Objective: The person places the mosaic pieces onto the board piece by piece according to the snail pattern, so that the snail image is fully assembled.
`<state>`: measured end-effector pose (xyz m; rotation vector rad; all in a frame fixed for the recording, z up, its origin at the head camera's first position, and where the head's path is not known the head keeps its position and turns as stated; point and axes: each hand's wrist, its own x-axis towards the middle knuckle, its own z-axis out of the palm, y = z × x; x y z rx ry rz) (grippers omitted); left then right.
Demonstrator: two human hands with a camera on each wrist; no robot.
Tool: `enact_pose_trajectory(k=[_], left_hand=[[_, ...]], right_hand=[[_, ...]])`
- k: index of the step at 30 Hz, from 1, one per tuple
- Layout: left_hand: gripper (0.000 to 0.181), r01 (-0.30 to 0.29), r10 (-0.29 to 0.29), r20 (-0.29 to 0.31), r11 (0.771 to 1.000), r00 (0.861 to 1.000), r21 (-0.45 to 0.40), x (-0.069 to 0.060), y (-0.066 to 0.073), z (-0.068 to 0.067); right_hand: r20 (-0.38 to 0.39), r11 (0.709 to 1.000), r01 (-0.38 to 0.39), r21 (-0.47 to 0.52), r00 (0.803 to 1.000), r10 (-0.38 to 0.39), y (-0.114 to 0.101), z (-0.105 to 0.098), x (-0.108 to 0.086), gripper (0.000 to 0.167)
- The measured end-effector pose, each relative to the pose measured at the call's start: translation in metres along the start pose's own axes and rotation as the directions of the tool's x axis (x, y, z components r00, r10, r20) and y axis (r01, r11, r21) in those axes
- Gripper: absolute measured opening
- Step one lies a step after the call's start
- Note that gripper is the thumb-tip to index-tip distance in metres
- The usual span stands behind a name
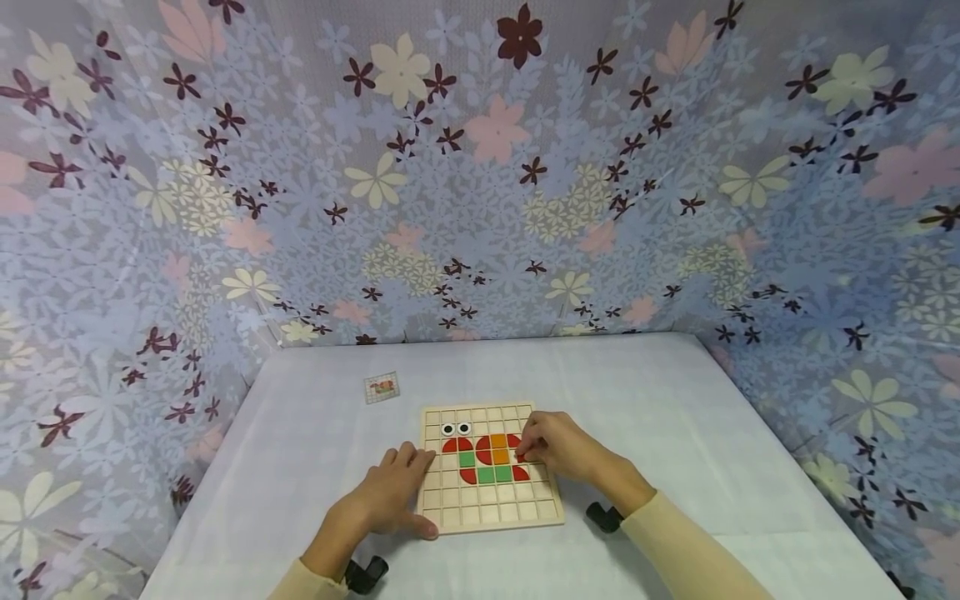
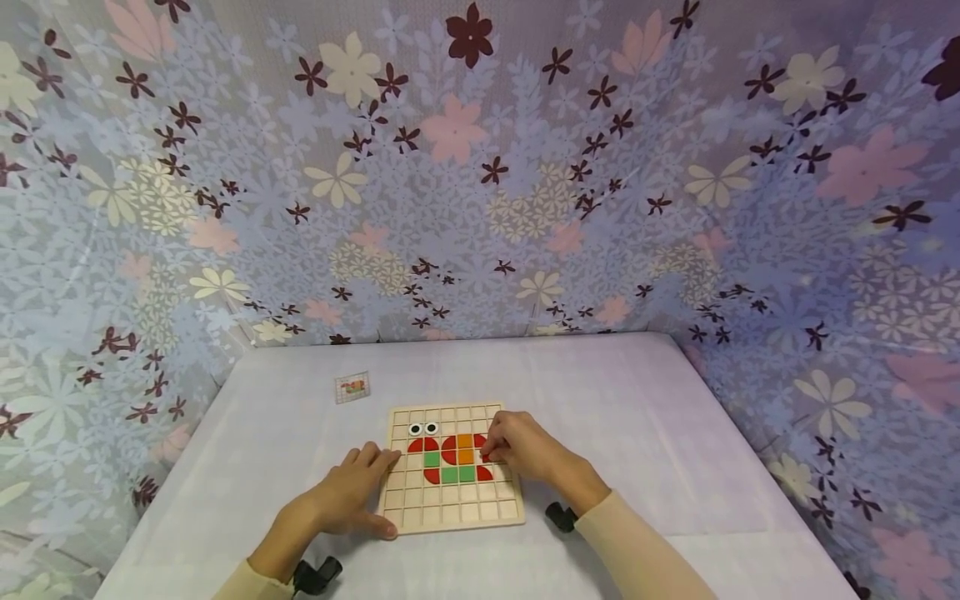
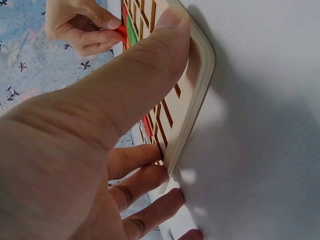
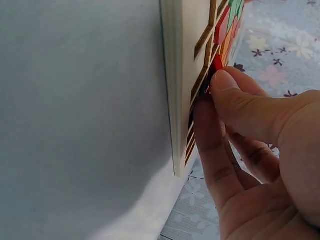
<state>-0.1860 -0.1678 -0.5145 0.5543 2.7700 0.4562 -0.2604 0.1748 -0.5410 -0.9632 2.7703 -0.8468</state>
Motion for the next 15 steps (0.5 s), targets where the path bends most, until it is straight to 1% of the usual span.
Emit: enact_pose_trajectory(k=[8, 15], left_hand=[[0.117, 0.022, -0.022, 0.002, 1.0, 1.0, 0.001, 0.0001, 0.0005, 0.0012], [0.117, 0.031, -0.031, 0.006, 1.0, 0.999, -0.001, 0.0002, 0.0021, 0.0017]], right_hand=[[0.004, 0.999, 0.034, -0.022, 0.999, -0.034, -0.0045, -0.0018, 0.0028, 0.02], [0.014, 0.997, 0.058, -0.052, 0.998, -0.057, -0.0064, -0.0032, 0.0015, 0.022]])
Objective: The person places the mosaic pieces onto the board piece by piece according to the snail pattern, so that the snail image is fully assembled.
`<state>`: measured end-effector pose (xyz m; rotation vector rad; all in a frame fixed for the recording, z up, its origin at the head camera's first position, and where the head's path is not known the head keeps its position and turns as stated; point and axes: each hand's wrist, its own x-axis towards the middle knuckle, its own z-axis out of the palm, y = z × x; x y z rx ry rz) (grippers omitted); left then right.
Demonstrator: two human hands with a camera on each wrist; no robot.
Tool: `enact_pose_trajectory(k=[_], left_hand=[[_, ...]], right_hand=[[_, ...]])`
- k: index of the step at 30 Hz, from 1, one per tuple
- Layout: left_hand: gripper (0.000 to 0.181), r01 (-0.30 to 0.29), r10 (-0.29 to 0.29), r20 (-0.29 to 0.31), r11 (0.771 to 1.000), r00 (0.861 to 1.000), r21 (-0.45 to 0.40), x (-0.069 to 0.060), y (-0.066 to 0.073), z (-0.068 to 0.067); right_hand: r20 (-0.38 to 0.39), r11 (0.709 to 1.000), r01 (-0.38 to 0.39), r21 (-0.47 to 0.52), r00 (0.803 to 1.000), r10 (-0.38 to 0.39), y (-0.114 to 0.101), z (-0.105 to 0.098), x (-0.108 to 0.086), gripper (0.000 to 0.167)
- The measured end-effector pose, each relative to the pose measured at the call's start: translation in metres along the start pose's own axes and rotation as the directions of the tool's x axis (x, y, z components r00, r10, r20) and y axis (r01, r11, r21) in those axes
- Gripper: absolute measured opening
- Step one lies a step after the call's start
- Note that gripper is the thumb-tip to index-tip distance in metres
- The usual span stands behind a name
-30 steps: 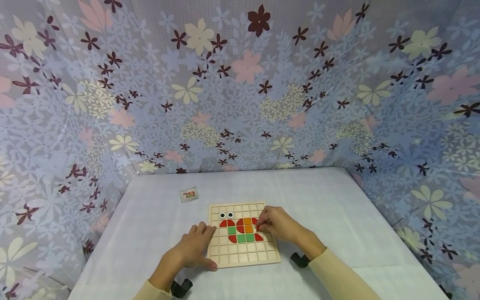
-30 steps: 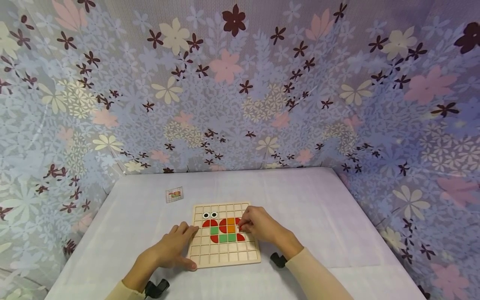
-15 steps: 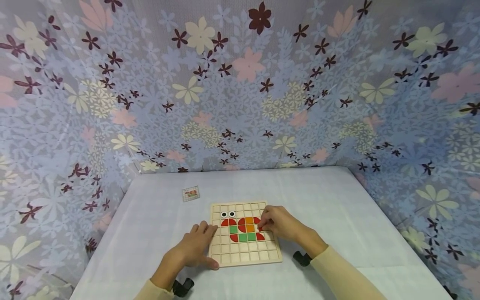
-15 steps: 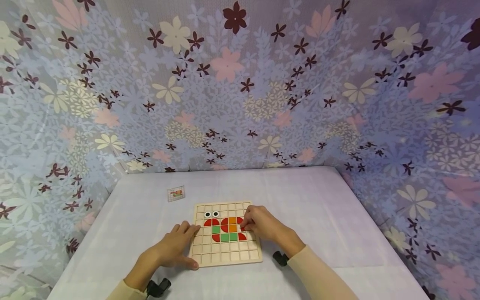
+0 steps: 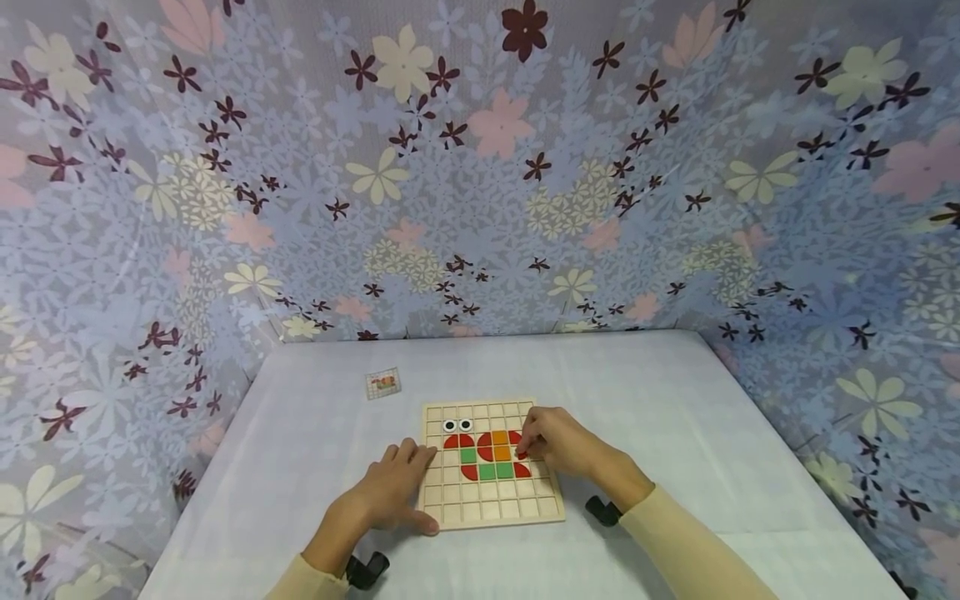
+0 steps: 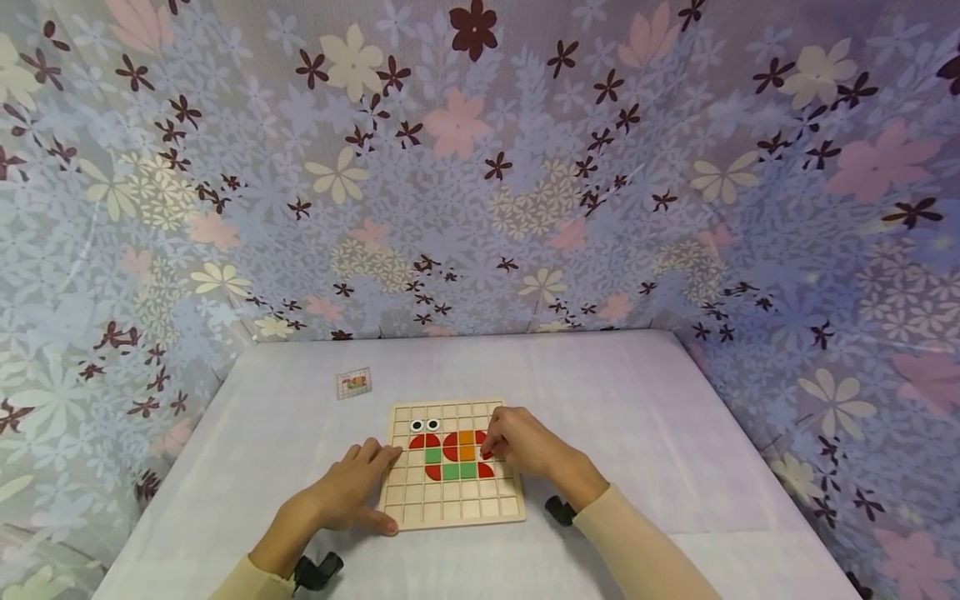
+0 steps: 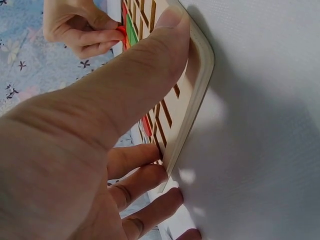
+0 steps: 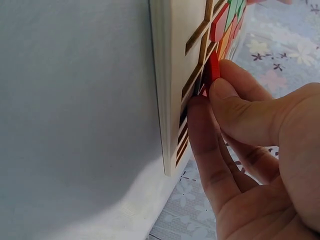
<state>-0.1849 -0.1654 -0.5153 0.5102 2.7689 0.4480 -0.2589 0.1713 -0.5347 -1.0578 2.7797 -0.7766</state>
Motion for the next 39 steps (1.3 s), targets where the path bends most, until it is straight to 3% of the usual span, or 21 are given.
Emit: enact_pose_trajectory(k=[14, 23, 39], left_hand=[[0.118, -0.02, 0.02, -0.004, 1.0, 1.0, 0.004, 0.0005, -0.0016, -0.001], [0.118, -0.009, 0.009, 0.003, 1.0, 1.0, -0.005, 0.0012, -0.0003, -0.0006], [0.117, -0.008, 0.008, -0.004, 1.0, 1.0, -0.003, -0.001, 0.0001, -0.0011]], right_hand=[[0.041, 1.0, 0.003, 0.013, 0.999, -0.003, 0.0024, -0.0032, 0.0025, 0.02], [0.021, 0.999, -0.007, 0.039, 1.0, 0.007, 0.0025, -0.0028, 0.0039, 0.011], [0.006, 0.998, -0.033, 0.059, 0.999, 0.032, 0.0007, 0.0001, 0.0053, 0.015]])
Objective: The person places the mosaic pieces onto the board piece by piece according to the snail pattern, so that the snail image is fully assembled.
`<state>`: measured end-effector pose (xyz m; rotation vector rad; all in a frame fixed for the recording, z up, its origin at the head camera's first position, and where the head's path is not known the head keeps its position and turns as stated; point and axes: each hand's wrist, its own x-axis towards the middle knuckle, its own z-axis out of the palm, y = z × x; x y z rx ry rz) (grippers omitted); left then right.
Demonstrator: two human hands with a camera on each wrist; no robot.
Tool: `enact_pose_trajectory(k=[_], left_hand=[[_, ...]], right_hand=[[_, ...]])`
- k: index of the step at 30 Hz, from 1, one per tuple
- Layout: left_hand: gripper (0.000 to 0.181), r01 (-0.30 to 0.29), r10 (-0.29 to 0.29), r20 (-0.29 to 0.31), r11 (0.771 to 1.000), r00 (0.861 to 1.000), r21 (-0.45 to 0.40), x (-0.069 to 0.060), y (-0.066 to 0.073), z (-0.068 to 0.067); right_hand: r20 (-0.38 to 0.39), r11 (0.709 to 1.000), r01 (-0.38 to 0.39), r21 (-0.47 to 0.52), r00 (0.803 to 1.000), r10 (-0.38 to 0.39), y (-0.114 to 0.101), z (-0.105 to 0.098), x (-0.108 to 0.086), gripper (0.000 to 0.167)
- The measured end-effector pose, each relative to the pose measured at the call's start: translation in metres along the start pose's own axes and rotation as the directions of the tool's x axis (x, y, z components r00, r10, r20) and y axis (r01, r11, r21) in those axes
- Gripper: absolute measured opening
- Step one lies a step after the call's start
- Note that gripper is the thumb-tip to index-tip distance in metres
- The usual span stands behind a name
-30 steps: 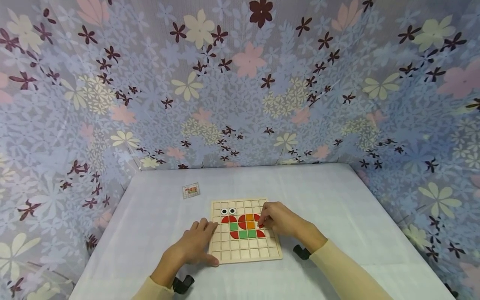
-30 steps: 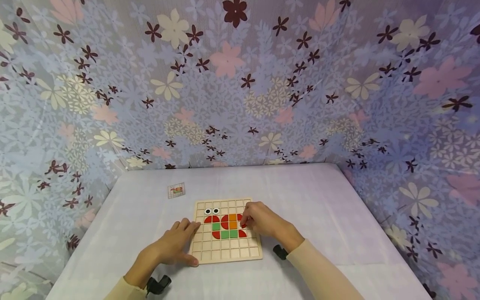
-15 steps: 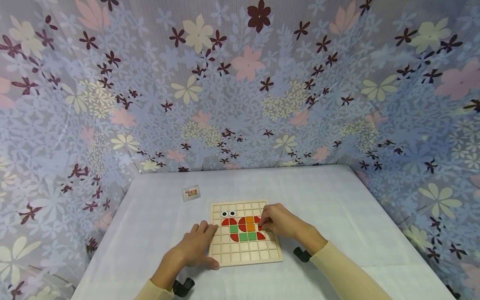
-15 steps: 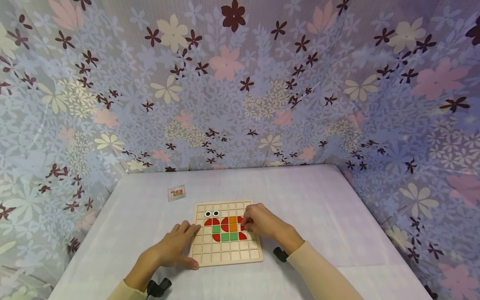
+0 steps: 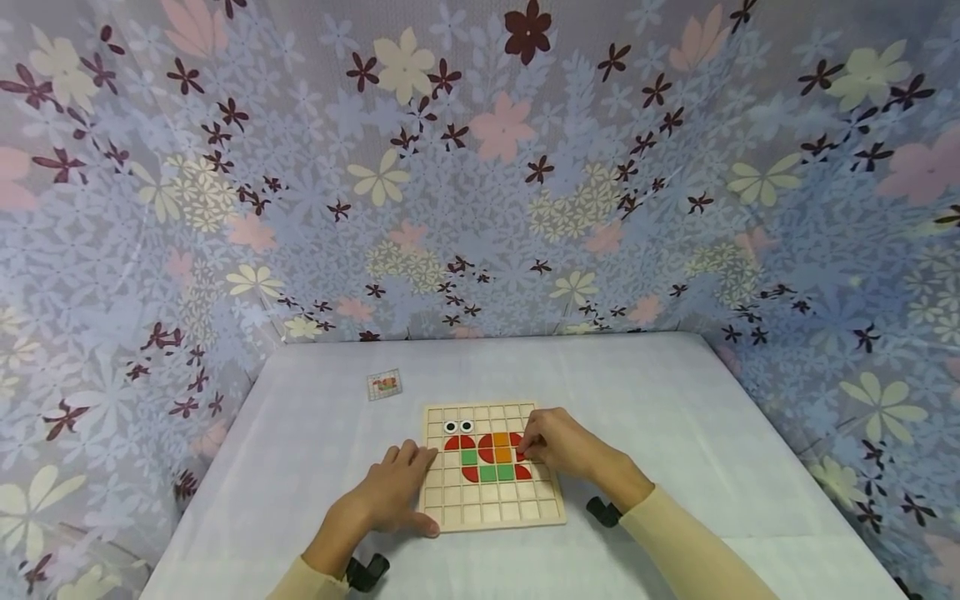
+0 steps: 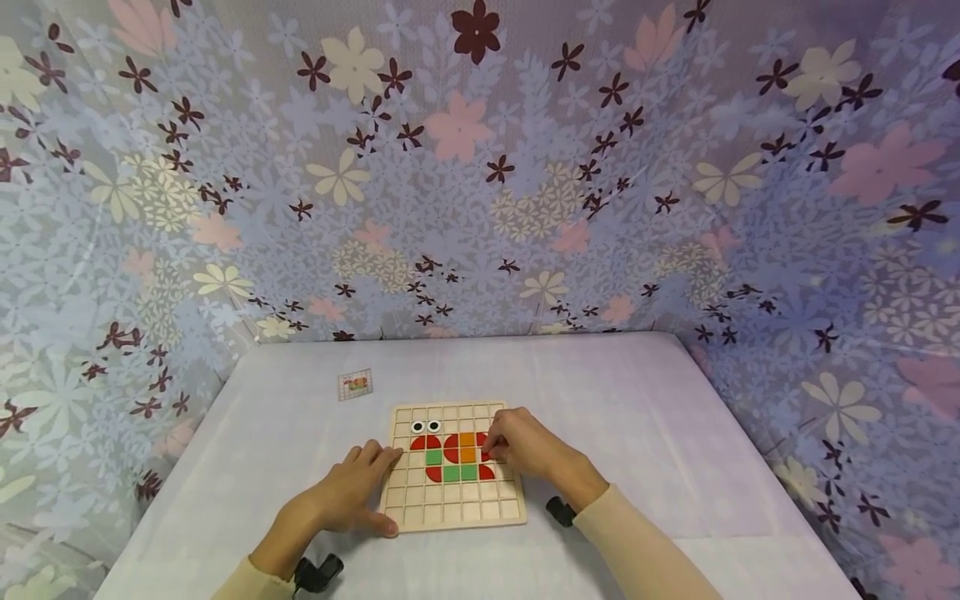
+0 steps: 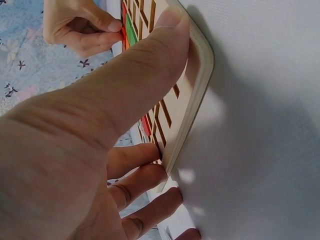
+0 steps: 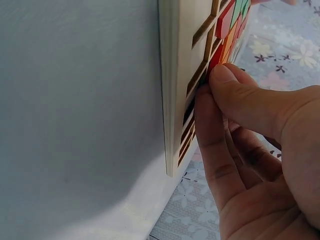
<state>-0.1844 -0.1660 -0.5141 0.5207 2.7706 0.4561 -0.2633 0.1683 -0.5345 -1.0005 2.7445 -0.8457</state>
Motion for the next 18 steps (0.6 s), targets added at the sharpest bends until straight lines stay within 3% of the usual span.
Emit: enact_pose_trajectory(k=[18], left_hand=[[0.117, -0.009, 0.009, -0.011, 1.0, 1.0, 0.023, 0.0015, -0.001, 0.0011]], right_hand=[[-0.029, 0.999, -0.012, -0.044, 1.0, 0.011, -0.0046, 0.0075, 0.0016, 0.009]])
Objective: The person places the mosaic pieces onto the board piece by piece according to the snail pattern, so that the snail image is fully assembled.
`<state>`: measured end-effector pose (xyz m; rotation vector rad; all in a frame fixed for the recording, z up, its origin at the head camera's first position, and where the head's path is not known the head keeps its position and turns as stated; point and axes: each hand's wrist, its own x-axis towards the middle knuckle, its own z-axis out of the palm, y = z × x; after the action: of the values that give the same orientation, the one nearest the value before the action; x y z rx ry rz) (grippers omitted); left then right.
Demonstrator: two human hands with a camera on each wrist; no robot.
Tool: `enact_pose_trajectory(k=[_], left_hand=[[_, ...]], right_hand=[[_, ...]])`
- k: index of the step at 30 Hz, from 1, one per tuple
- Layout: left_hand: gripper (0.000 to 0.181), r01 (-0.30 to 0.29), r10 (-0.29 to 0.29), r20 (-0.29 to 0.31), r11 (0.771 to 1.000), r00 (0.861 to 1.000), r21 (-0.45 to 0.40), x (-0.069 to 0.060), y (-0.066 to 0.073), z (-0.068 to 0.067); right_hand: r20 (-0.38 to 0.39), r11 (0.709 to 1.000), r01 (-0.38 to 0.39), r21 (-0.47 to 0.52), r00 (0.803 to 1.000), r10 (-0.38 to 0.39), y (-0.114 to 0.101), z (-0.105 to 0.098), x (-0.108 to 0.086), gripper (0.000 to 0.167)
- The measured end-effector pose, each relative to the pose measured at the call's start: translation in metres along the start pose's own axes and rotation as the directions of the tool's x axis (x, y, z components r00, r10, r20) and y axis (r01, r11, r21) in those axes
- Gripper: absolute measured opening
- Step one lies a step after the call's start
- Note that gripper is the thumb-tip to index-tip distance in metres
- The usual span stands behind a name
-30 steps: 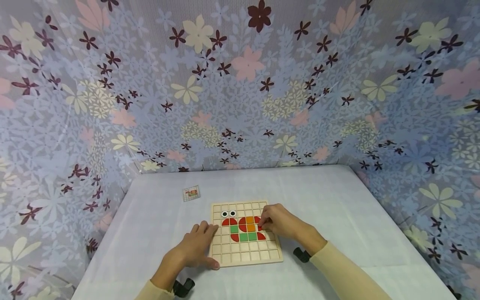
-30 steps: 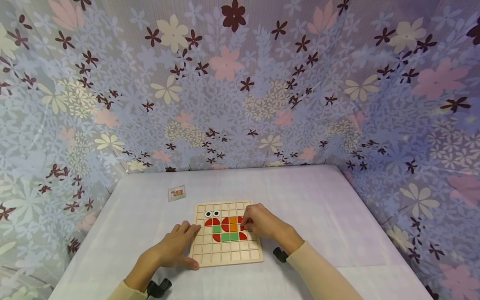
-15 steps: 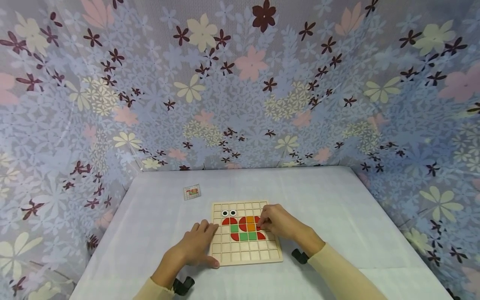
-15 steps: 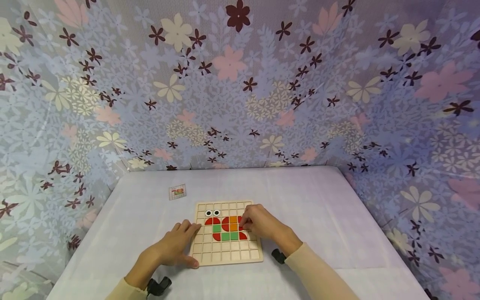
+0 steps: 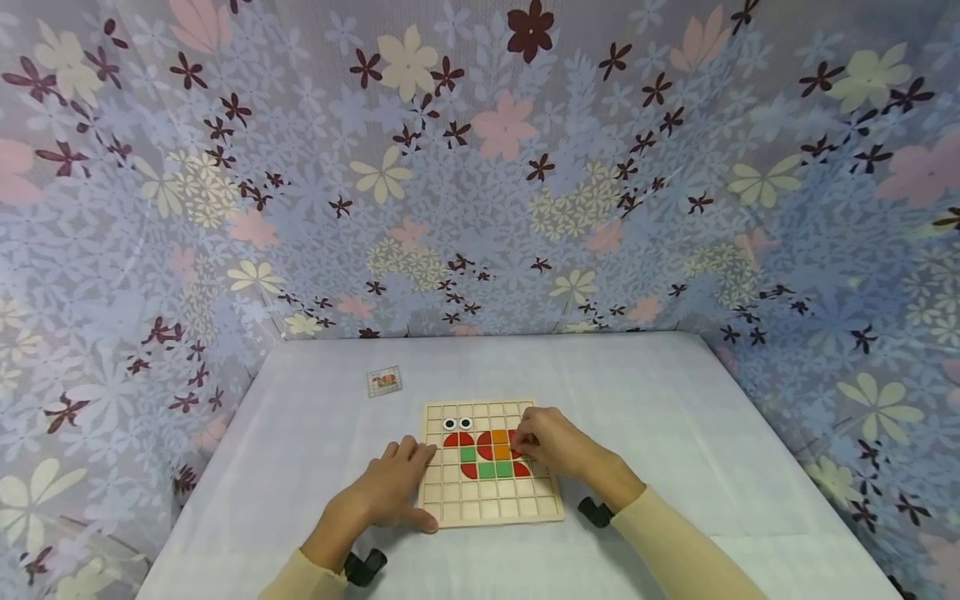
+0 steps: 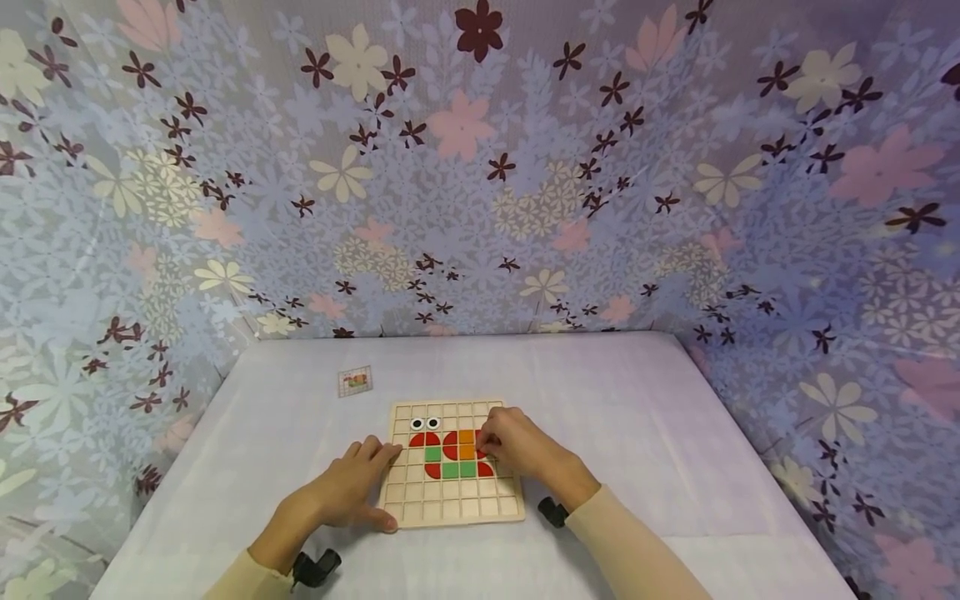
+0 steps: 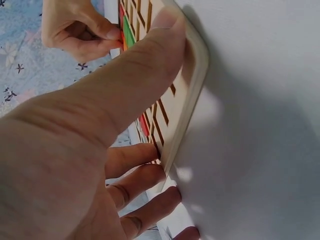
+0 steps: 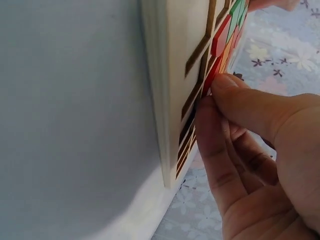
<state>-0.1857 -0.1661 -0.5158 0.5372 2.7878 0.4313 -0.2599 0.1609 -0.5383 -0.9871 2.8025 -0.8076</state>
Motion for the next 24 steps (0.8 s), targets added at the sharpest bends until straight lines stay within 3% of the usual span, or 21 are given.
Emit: enact_pose_trajectory(k=[7, 12, 15, 24], left_hand=[[0.119, -0.003, 0.003, 0.0, 1.0, 1.0, 0.004, 0.0, -0.004, 0.0], [0.121, -0.015, 0.015, -0.014, 0.999, 1.0, -0.032, -0.003, -0.005, 0.003], [0.122, -0.026, 0.025, -0.024, 0.998, 0.999, -0.053, -0.004, -0.006, 0.002], [0.117, -0.057, 0.053, -0.043, 0.993, 0.998, -0.102, -0.005, -0.01, 0.001]], right_hand=[[-0.065, 1.0, -0.028, -0.013, 0.998, 0.027, 0.006, -0.004, -0.009, 0.009], [-0.104, 0.999, 0.003, -0.042, 0.995, -0.007, 0.011, -0.01, -0.022, 0.007], [-0.132, 0.999, -0.001, -0.053, 0.991, -0.006, 0.011, -0.015, -0.033, 0.014], [-0.236, 0.981, -0.141, -0.134, 0.966, 0.107, 0.018, -0.031, -0.065, 0.05]])
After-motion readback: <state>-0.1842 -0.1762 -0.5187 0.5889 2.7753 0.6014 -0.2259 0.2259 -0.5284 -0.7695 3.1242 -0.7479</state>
